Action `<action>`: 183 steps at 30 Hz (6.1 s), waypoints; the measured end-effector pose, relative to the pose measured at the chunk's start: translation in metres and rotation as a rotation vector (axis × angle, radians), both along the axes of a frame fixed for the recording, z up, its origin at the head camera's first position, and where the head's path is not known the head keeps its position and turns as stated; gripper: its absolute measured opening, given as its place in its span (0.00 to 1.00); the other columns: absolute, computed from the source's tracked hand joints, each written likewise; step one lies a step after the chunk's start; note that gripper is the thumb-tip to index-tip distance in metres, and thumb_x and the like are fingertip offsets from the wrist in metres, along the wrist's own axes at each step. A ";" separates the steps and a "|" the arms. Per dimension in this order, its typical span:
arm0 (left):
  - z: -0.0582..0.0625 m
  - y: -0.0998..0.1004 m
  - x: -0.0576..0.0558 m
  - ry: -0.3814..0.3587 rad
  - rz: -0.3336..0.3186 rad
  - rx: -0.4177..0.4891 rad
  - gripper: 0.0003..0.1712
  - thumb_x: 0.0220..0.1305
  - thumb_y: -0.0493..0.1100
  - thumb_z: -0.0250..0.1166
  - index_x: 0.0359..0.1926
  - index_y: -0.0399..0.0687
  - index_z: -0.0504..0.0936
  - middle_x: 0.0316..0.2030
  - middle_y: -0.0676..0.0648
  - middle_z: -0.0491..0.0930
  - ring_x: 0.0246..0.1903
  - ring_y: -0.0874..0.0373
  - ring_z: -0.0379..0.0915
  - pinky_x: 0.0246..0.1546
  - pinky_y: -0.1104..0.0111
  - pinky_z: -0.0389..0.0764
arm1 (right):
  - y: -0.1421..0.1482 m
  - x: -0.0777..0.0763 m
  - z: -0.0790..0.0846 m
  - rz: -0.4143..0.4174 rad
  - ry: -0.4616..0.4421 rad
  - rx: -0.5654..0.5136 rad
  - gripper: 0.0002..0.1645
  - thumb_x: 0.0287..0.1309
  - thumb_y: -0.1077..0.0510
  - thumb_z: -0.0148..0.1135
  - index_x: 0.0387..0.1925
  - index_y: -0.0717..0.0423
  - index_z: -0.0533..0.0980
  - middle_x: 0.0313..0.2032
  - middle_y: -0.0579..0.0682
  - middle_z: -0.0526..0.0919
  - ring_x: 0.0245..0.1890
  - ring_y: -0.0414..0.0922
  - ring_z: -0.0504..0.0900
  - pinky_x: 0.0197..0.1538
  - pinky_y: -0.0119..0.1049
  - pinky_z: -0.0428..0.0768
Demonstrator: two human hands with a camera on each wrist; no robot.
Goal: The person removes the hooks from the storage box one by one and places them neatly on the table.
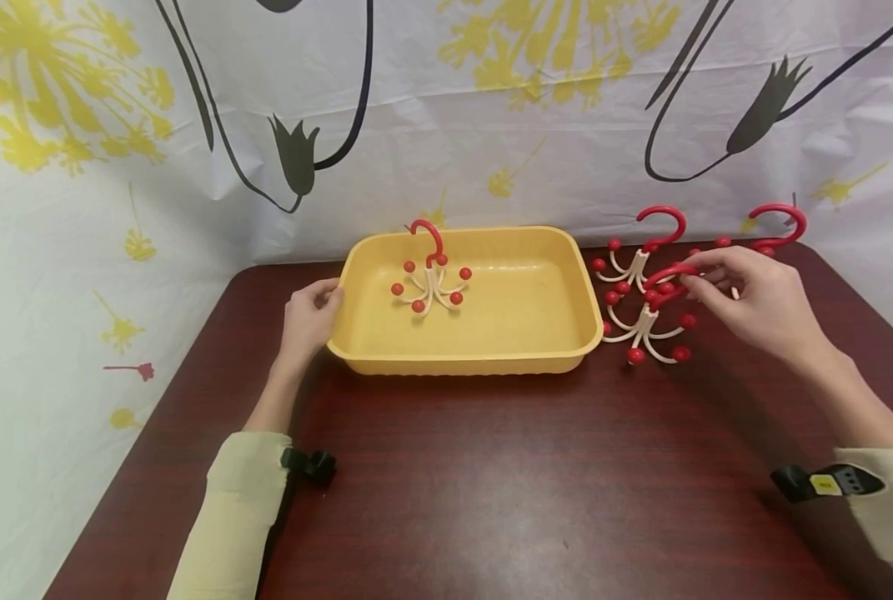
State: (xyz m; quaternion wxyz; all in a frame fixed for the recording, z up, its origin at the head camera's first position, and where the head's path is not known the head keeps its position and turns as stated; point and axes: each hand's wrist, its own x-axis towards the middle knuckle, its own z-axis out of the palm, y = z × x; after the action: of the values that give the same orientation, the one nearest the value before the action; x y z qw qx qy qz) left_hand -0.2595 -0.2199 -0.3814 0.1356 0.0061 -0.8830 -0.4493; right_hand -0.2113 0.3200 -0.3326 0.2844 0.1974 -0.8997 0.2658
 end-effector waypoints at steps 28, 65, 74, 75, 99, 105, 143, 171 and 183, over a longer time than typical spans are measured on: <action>0.000 0.000 0.001 -0.005 -0.011 0.020 0.21 0.75 0.45 0.57 0.60 0.37 0.81 0.44 0.36 0.85 0.39 0.45 0.81 0.35 0.71 0.76 | -0.012 0.004 0.025 0.036 0.042 -0.120 0.12 0.58 0.68 0.68 0.45 0.58 0.86 0.34 0.25 0.80 0.27 0.23 0.77 0.30 0.15 0.70; -0.001 0.000 0.000 0.005 0.004 0.009 0.21 0.74 0.46 0.57 0.59 0.37 0.82 0.44 0.36 0.85 0.40 0.46 0.81 0.37 0.70 0.76 | -0.102 -0.024 0.036 0.182 0.000 -0.159 0.09 0.65 0.62 0.65 0.45 0.58 0.85 0.35 0.44 0.85 0.28 0.30 0.80 0.31 0.21 0.74; 0.000 0.001 0.000 0.011 0.003 0.009 0.21 0.74 0.45 0.57 0.59 0.36 0.82 0.44 0.36 0.85 0.40 0.46 0.81 0.38 0.69 0.77 | -0.130 -0.032 0.039 0.233 -0.011 -0.136 0.09 0.65 0.64 0.65 0.46 0.58 0.85 0.40 0.48 0.85 0.35 0.30 0.78 0.42 0.22 0.75; 0.000 0.001 0.000 0.010 0.003 0.008 0.21 0.74 0.45 0.57 0.59 0.36 0.82 0.44 0.36 0.85 0.40 0.46 0.81 0.38 0.69 0.77 | -0.133 -0.033 0.039 0.238 -0.012 -0.133 0.09 0.65 0.64 0.64 0.46 0.58 0.85 0.40 0.48 0.85 0.36 0.31 0.78 0.43 0.22 0.75; -0.001 -0.001 0.000 -0.013 -0.002 0.007 0.22 0.75 0.45 0.56 0.61 0.38 0.81 0.45 0.36 0.85 0.40 0.46 0.81 0.38 0.68 0.77 | -0.211 -0.050 0.031 0.333 -0.163 -0.164 0.11 0.66 0.62 0.63 0.48 0.61 0.82 0.42 0.54 0.84 0.39 0.48 0.81 0.48 0.44 0.78; -0.001 -0.001 0.000 -0.012 -0.004 0.010 0.22 0.75 0.45 0.56 0.61 0.38 0.81 0.45 0.36 0.85 0.40 0.46 0.81 0.37 0.69 0.77 | -0.229 -0.055 0.027 0.323 -0.234 -0.187 0.13 0.66 0.62 0.62 0.50 0.63 0.81 0.41 0.56 0.84 0.38 0.49 0.82 0.47 0.43 0.79; 0.000 0.000 0.000 -0.011 -0.011 0.000 0.22 0.75 0.46 0.57 0.61 0.38 0.81 0.44 0.36 0.85 0.40 0.46 0.81 0.38 0.66 0.77 | -0.277 -0.094 0.006 0.222 -0.365 -0.239 0.08 0.68 0.66 0.59 0.44 0.67 0.80 0.38 0.58 0.85 0.38 0.50 0.85 0.44 0.41 0.81; -0.001 0.000 -0.001 -0.008 -0.003 0.005 0.22 0.74 0.46 0.57 0.60 0.38 0.81 0.45 0.36 0.85 0.41 0.45 0.81 0.41 0.63 0.78 | -0.242 -0.054 0.037 0.355 -0.210 -0.349 0.11 0.68 0.64 0.62 0.48 0.65 0.81 0.36 0.57 0.85 0.32 0.49 0.84 0.29 0.32 0.78; -0.003 -0.003 0.000 -0.010 0.002 0.002 0.22 0.75 0.46 0.57 0.61 0.38 0.81 0.45 0.36 0.85 0.40 0.46 0.81 0.39 0.66 0.77 | -0.222 -0.036 0.056 0.330 -0.070 -0.353 0.11 0.67 0.62 0.65 0.47 0.62 0.83 0.36 0.54 0.87 0.33 0.46 0.86 0.32 0.29 0.78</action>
State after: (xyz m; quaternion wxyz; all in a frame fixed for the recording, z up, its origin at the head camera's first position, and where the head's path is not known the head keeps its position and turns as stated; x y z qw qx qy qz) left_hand -0.2598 -0.2227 -0.3846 0.1317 0.0096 -0.8832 -0.4501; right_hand -0.2469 0.0979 -0.2769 0.2356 0.2798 -0.8042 0.4684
